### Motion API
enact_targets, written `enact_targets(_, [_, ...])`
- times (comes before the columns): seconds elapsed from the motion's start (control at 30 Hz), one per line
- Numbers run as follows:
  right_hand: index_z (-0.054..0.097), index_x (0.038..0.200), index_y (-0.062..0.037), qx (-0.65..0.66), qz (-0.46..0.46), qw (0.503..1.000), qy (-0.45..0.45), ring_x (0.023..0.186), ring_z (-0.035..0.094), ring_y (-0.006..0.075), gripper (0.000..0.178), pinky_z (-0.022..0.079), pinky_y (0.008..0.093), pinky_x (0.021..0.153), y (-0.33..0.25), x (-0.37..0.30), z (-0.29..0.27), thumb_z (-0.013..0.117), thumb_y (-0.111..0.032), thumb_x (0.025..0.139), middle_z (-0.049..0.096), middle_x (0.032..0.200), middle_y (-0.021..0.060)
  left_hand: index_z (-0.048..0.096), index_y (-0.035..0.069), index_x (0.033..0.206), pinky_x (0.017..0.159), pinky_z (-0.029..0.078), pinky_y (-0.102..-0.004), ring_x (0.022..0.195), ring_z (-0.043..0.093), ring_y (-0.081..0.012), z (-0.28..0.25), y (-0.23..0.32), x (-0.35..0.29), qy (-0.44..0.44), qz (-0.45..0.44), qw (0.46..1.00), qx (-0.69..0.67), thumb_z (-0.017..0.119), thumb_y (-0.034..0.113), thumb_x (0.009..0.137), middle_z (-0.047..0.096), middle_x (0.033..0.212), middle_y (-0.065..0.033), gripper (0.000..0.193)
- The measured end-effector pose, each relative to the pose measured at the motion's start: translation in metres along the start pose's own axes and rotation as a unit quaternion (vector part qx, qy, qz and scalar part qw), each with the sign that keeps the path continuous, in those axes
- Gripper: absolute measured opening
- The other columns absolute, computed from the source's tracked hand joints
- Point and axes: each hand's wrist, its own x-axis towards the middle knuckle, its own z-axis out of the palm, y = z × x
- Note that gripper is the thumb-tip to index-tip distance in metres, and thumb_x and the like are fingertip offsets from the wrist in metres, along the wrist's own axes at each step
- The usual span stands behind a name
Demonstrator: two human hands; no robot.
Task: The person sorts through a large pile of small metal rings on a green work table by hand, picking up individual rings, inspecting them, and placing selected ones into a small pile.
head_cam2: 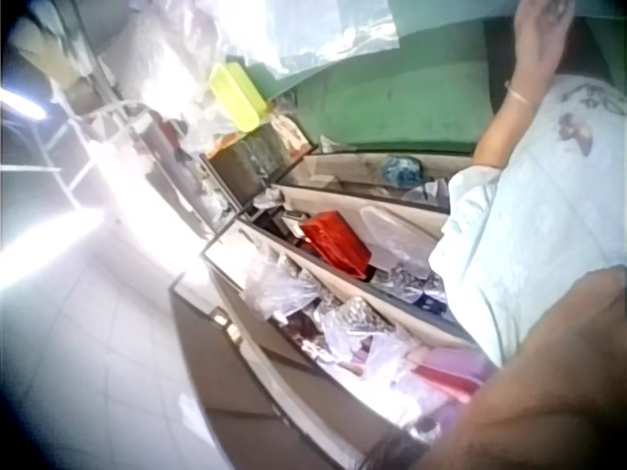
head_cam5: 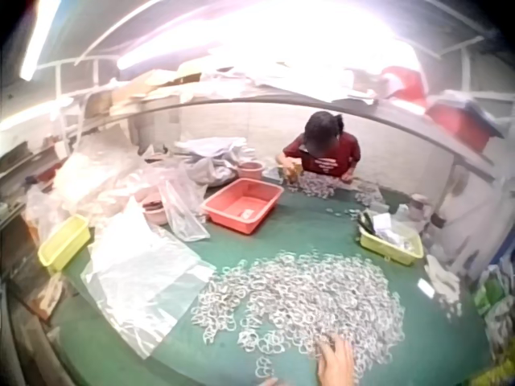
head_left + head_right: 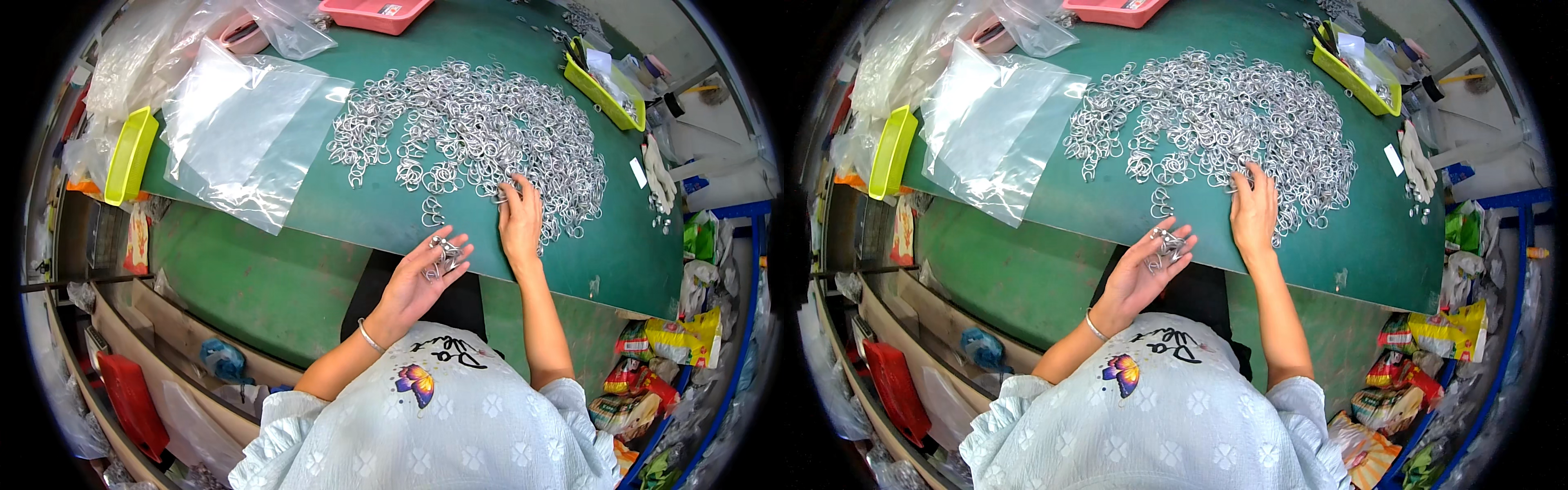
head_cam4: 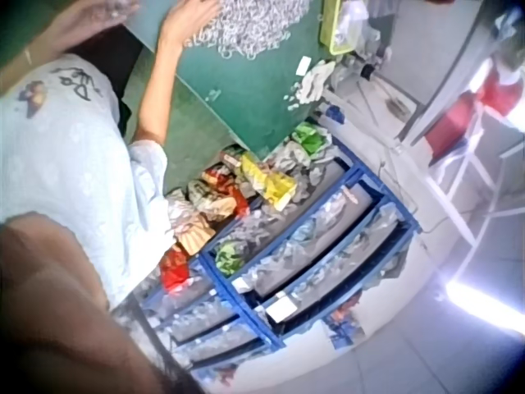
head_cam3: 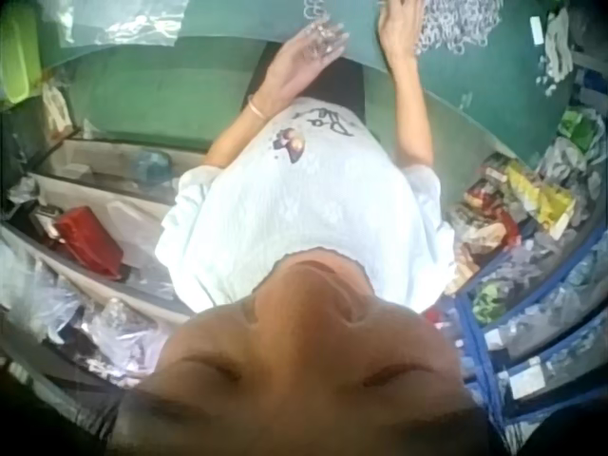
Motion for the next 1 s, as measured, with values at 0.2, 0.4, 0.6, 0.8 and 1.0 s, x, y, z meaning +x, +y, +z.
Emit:
enact_targets(0.2, [0.06, 0.097, -0.0016, 0.184, 0.077, 0.976, 0.086, 0.073, 0.057, 0.0191, 0.021, 0.046, 0.0281, 0.065, 0.023, 0.006, -0.002, 0.055, 0.007, 0.079, 0.058, 0.087, 0.0093, 0.047, 0.003, 0.123, 0.079, 0.053, -0.0308, 0.099, 0.059, -0.0238, -0.047, -0.004, 0.002, -0.056, -0.101, 0.991, -0.069, 0.052, 0.02, 0.092, 0.059, 0.106, -0.0124, 0.035])
enact_targets(0.4, [0.057, 0.106, 0.0003, 0.634, 0.429, 0.628, 0.138, 0.067, 0.054, 0.0114, 0.019, 0.045, 0.0218, 0.059, 0.04, 0.02, -0.029, 0.052, -0.001, 0.087, 0.06, 0.083, 0.0053, 0.04, 0.003, 0.13, 0.093, 0.047, -0.0383, 0.113, 0.052, -0.028, -0.004, -0.011, 0.0, 0.01, -0.059, 0.998, 0.032, 0.05, 0.005, 0.088, 0.052, 0.121, -0.0148, 0.043])
enact_targets(0.6, [0.048, 0.113, 0.0011, 0.849, 0.403, 0.312, 0.138, 0.081, 0.054, 0.0234, 0.033, 0.048, 0.0322, 0.067, 0.053, 0.014, -0.037, 0.048, 0.003, 0.08, 0.053, 0.093, 0.0126, 0.032, 0.003, 0.135, 0.106, 0.033, -0.0461, 0.127, 0.037, -0.0348, 0.001, -0.018, 0.006, -0.039, -0.05, 0.998, 0.009, 0.045, -0.006, 0.08, 0.038, 0.135, -0.0173, 0.057])
enact_targets(0.8, [0.054, 0.107, -0.0004, 0.894, 0.4, 0.172, 0.107, 0.087, 0.051, 0.0253, 0.029, 0.047, 0.0357, 0.07, 0.037, 0.006, -0.043, 0.049, -0.018, 0.084, 0.052, 0.093, 0.0165, 0.034, 0.005, 0.133, 0.104, 0.032, -0.0446, 0.126, 0.038, -0.0327, 0.007, -0.025, 0.024, -0.02, -0.062, 0.997, -0.043, 0.046, 0.015, 0.09, 0.041, 0.135, -0.0156, 0.046])
enact_targets(1.0, [0.053, 0.104, -0.0015, 0.834, 0.412, 0.345, 0.124, 0.082, 0.053, 0.0225, 0.035, 0.046, 0.0332, 0.072, -0.031, -0.014, -0.034, 0.042, -0.033, 0.093, 0.055, 0.089, 0.0115, 0.035, 0.005, 0.131, 0.104, 0.031, -0.0448, 0.121, 0.043, -0.0275, 0.015, -0.045, 0.056, -0.027, -0.014, 0.995, -0.099, 0.043, 0.033, 0.094, 0.044, 0.131, -0.0138, 0.048])
